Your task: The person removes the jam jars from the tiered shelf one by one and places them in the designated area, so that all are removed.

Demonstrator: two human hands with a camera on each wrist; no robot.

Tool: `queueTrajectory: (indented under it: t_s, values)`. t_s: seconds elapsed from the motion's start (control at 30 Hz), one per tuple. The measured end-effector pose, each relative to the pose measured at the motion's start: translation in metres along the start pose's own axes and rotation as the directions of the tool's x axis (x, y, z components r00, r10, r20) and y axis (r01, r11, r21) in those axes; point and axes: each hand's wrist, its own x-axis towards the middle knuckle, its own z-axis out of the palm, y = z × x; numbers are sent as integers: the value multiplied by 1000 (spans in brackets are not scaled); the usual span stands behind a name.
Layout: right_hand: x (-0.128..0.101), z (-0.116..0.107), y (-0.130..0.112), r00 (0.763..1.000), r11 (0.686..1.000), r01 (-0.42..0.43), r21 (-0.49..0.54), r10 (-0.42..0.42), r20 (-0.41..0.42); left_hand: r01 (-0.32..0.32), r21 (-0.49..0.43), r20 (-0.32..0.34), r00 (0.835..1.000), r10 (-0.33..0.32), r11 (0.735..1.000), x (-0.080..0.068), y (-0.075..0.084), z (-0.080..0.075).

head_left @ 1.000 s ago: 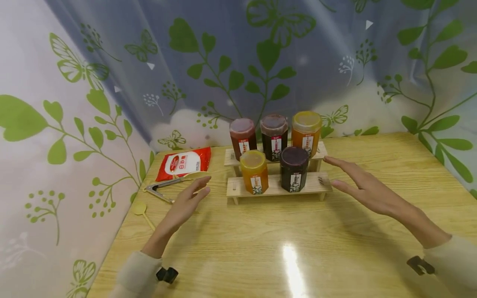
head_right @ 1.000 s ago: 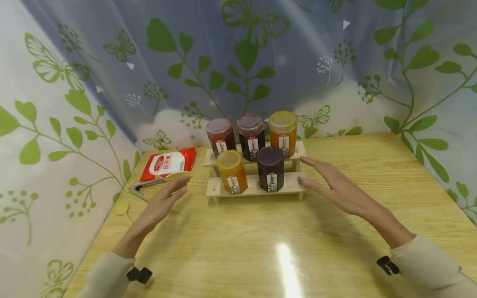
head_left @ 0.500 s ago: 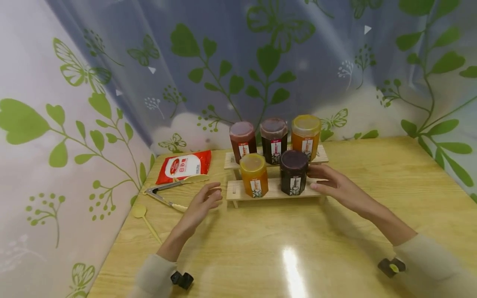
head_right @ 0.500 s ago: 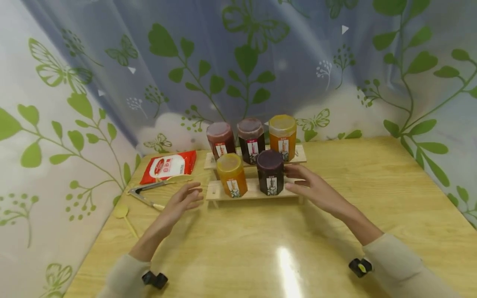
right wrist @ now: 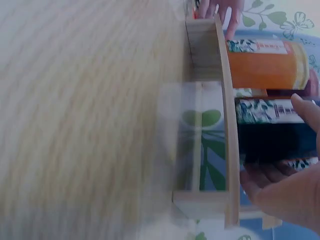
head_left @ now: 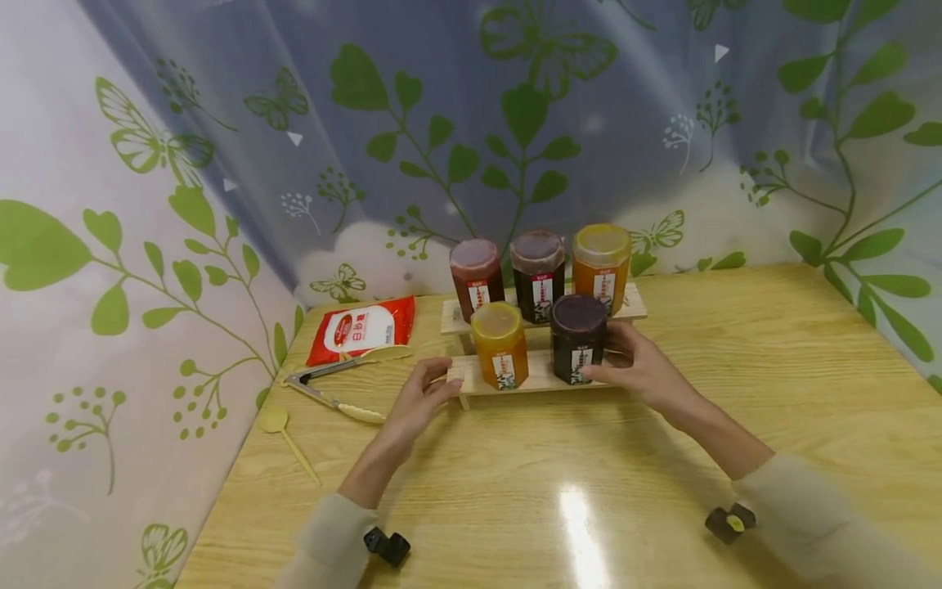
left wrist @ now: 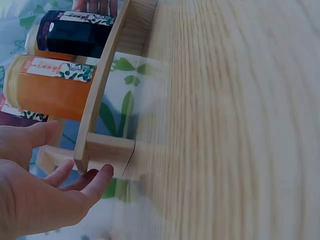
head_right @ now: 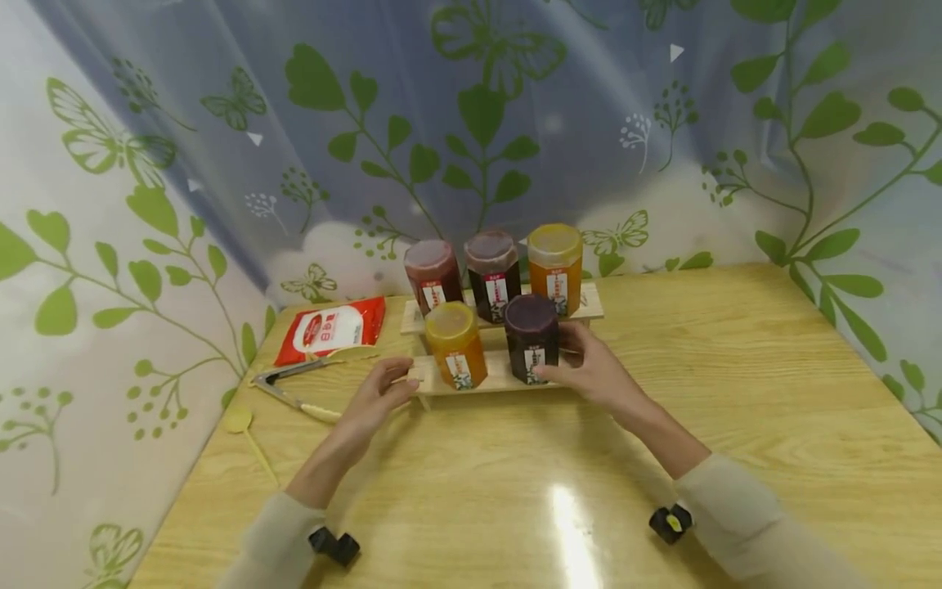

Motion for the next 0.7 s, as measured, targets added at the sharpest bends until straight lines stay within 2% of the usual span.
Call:
queueTrajectory:
  t_s: [0.17,0.37,0.53,0.7]
  values:
    - [3,16,-2,997,999,-31,-39,28,-77,10,-25,-15,1000,-11,1000,3,-3,7]
    - [10,31,-4,989,994,-63,-84,50,-142,-12,-48,-47,999,9,999,7,-4,13]
    - [12,34,-3,981,987,-81,-141,53,-189,-25,-93,-91,996,17,995,11,-5,23]
    - [14,37,-2,977,981,-89,-170,53,-207,-28,-99,-153,988,12,995,12,-6,31]
